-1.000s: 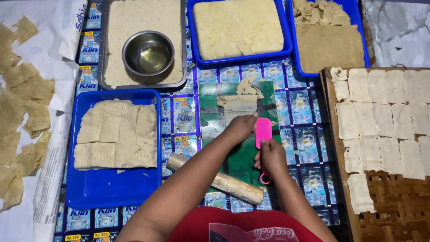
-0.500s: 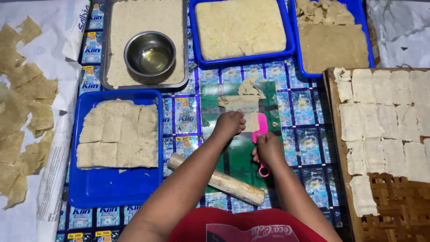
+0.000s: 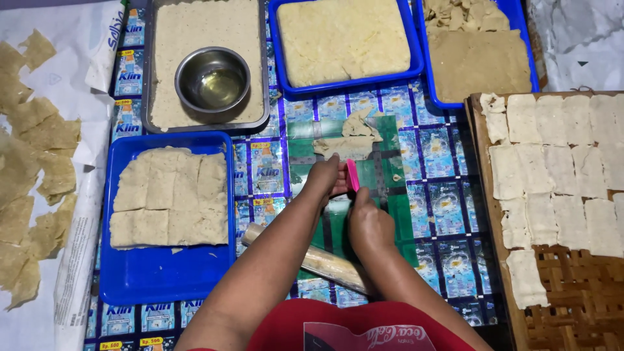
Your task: Flattening and shaping thin dough squares using a rolling pin and a scraper on a low table.
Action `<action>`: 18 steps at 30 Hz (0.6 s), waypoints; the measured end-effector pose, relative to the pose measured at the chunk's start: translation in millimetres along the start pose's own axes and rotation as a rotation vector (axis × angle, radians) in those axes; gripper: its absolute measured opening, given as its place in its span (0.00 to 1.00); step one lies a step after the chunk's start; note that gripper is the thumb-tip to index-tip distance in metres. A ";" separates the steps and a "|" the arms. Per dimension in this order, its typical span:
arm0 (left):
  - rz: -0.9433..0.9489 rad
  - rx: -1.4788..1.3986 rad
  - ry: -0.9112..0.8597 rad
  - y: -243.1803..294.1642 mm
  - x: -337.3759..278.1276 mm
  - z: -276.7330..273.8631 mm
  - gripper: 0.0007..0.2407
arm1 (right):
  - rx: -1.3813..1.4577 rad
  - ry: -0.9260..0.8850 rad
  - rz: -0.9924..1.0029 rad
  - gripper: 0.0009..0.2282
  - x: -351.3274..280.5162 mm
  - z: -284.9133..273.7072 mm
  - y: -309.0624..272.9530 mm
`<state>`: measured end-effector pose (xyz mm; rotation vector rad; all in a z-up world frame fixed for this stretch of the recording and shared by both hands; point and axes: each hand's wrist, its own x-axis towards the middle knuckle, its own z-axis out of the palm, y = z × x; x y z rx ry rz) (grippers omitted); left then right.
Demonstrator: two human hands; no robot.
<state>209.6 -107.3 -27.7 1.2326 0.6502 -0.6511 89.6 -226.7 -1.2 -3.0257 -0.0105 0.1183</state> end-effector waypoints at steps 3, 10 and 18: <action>0.030 0.042 0.051 -6.1 12.4 2.6 0.21 | 0.012 -0.022 0.022 0.17 -3.6 -9.9 0.5; 0.117 0.098 0.088 -10.4 9.2 2.5 0.20 | 0.206 0.069 0.067 0.09 -19.4 -40.1 -3.3; 0.337 0.253 0.110 -6.3 -29.6 0.8 0.16 | 0.784 -0.203 0.498 0.08 2.8 -36.3 16.6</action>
